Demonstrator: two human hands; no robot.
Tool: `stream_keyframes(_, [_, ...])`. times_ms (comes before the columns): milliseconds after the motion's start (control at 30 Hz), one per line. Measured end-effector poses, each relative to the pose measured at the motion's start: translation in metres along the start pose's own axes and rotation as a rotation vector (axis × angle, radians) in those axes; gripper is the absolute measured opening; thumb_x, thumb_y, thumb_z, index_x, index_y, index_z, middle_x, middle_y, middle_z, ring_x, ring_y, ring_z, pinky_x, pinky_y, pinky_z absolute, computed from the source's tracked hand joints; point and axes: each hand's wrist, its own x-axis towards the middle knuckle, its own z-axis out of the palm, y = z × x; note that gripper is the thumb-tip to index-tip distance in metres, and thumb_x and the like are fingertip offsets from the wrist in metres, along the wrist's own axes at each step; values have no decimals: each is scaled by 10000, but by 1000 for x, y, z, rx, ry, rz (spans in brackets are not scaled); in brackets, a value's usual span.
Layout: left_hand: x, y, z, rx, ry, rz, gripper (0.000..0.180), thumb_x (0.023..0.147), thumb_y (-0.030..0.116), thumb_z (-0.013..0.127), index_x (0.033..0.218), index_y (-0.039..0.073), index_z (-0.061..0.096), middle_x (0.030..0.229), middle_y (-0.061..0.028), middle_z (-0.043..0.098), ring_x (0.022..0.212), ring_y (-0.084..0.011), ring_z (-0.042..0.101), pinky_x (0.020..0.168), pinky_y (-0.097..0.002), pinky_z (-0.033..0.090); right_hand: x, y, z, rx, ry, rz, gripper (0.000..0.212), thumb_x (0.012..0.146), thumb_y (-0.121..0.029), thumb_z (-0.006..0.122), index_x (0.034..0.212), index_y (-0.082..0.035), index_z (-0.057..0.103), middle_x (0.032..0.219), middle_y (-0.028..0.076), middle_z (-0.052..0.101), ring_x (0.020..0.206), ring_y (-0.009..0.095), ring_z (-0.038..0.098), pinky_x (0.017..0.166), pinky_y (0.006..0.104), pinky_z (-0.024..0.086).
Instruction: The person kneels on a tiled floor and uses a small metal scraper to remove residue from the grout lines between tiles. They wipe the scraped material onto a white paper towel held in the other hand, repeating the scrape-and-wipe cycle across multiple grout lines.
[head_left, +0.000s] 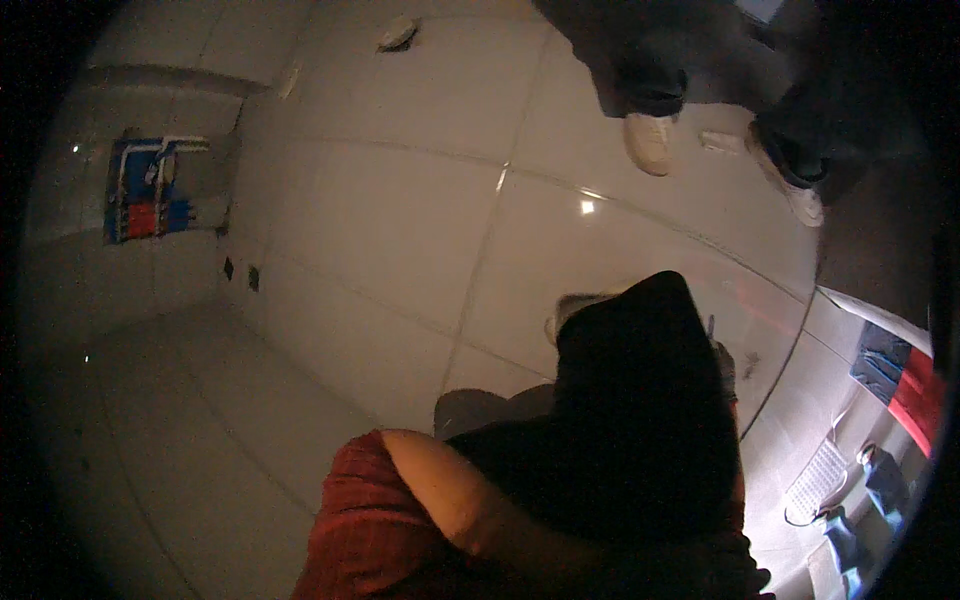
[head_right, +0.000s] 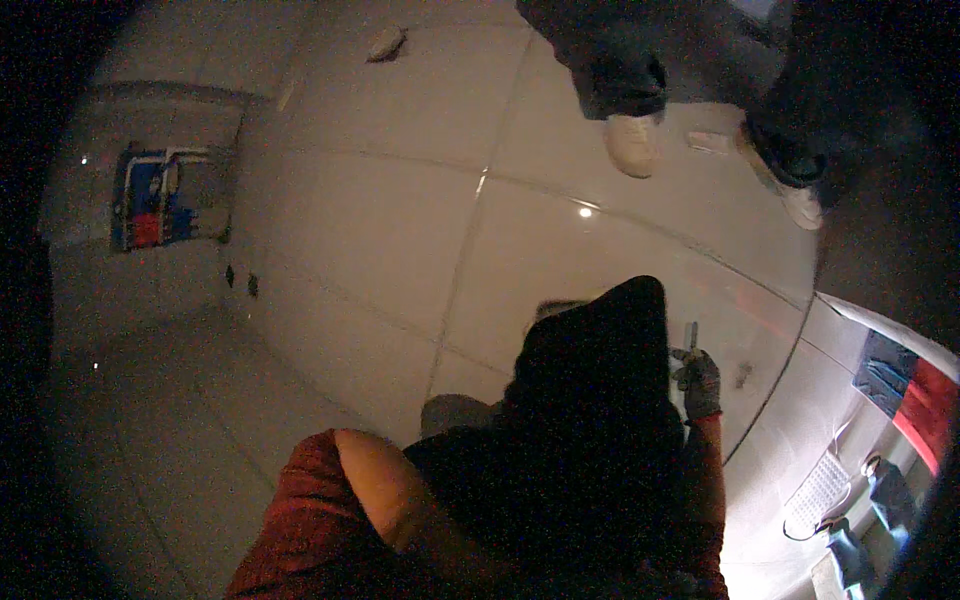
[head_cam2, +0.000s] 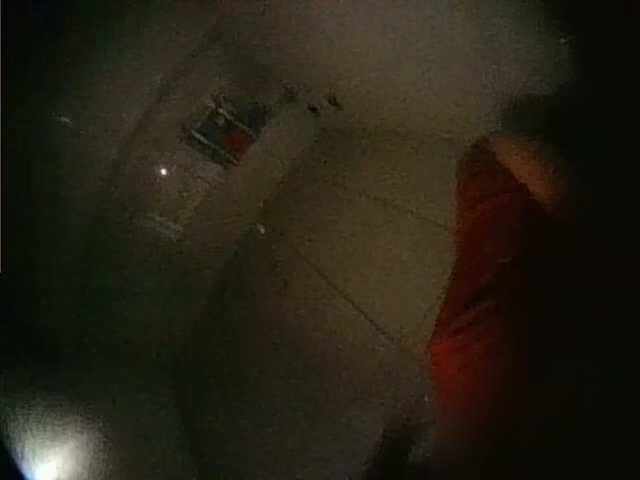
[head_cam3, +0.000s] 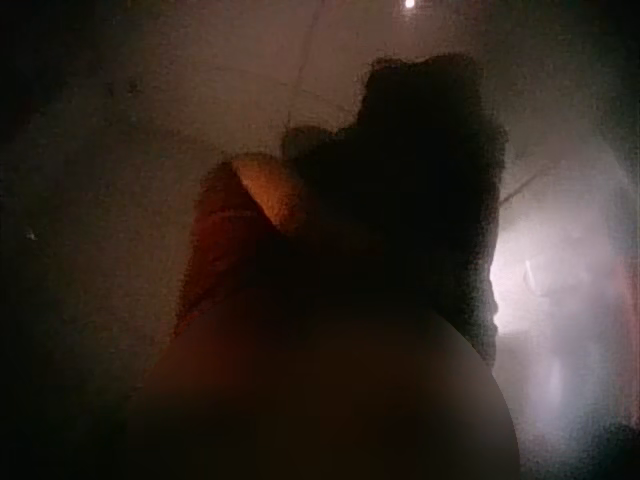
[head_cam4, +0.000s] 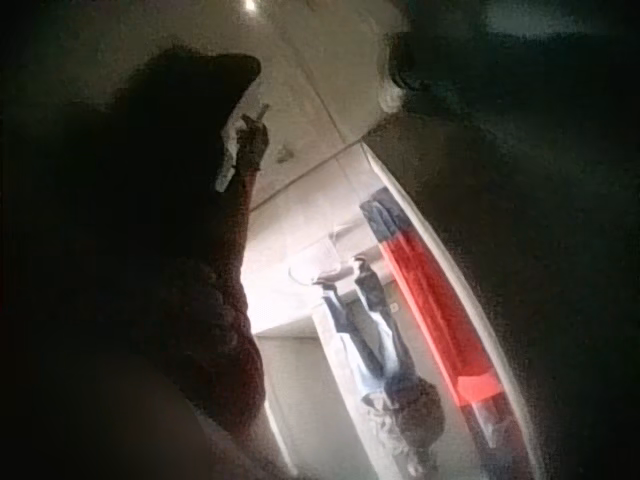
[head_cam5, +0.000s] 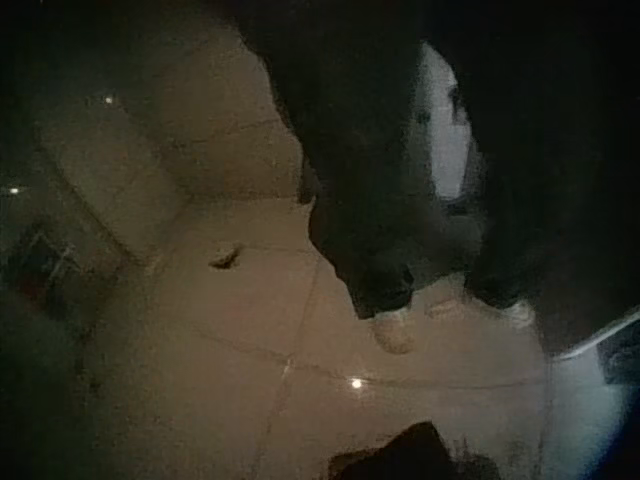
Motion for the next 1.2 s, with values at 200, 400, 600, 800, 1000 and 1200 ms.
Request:
stream_keyframes(200, [14,5,-23,74,-117,-77,433,922,332,437,1307,137,468,1332,-125,459,1134,-267,519,940,-373,418,-11,13,-27,-148,209,23,371,901,-352,535,1076,-30,591,960,84,653,677,147,582,538,264,426])
stream_keyframes(400, [29,-5,-33,129,-172,-147,442,920,346,436,1308,135,467,1342,-127,449,1134,-275,519,931,-384,422,-14,33,-33,67,234,-81,345,897,-325,565,1085,-35,584,1009,71,635,847,149,590,654,288,464])
stream_keyframes(600, [38,-5,-51,147,-269,-193,453,918,360,436,1309,133,466,1352,-130,439,1133,-284,520,923,-395,427,0,56,-29,140,208,-119,275,907,-272,567,1057,-42,590,1033,61,625,857,136,580,696,269,465])
stream_keyframes(800, [75,0,-114,242,-315,-242,463,916,374,436,1309,131,465,1363,-133,429,1133,-292,521,915,-406,431,4,62,-39,-152,350,-5,342,906,-324,543,1038,-15,601,892,56,604,770,144,557,671,285,464])
stream_keyframes(1000, [235,-72,-347,1088,391,-335,474,914,388,435,1310,129,463,1373,-136,419,1132,-301,521,907,-418,435,-20,67,-52,15,391,-45,346,916,-322,532,1037,-10,617,896,50,632,822,149,567,726,310,455])
stream_keyframes(1200, [333,-142,-528,1744,341,-756,485,912,402,435,1311,127,462,1383,-139,409,1132,-309,522,899,-429,439,-52,69,-72,72,478,-62,340,923,-311,525,1040,-6,620,910,67,641,826,150,569,745,297,457])
